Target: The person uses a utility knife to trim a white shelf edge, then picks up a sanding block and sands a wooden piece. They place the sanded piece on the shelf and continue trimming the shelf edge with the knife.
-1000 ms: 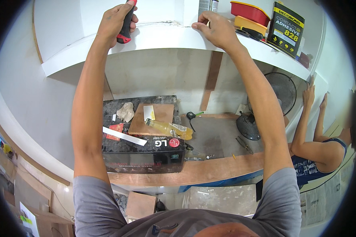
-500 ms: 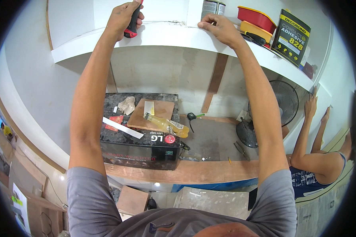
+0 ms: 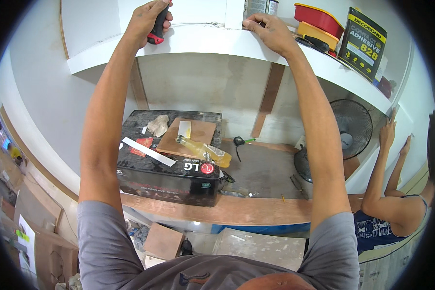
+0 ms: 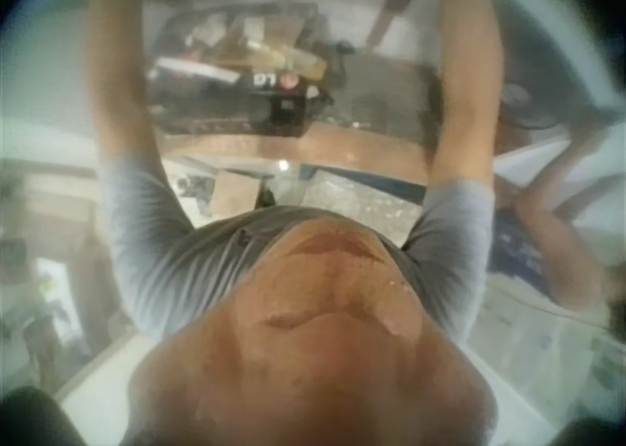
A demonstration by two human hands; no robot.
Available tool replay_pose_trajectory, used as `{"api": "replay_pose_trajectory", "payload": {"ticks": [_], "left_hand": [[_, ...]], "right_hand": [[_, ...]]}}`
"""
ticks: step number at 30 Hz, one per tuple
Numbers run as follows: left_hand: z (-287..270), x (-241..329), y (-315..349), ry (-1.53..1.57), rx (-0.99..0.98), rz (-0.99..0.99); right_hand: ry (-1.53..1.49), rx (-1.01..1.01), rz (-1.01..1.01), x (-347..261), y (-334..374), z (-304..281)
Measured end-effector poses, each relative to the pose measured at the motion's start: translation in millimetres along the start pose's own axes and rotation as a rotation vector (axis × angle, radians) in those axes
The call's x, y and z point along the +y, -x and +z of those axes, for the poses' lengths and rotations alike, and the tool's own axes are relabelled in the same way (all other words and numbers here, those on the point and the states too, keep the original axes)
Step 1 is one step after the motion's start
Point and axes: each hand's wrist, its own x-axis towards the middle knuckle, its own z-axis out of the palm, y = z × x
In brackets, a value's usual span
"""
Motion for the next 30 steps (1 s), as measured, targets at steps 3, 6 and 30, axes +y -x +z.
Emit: {"api": "replay_pose_trajectory", "payload": {"ticks": [3,6,30], "left_hand": [[-4.3,-23.5,-9.2,0.082,-0.026,0.177],[-6.0,-15.6,1.4,-0.168,-0.130,0.259],[50.0,-14.7,42.7,-1.318,0.051,1.101]], "right_hand": [[0.015,0.041,-0.030,-2.7,-1.0,1.8],[0.058,0.052,-0.037,12.3,-3.1,4.8],[0.041,-0.051,0.160,14.3,-21.0,13.2]]}}
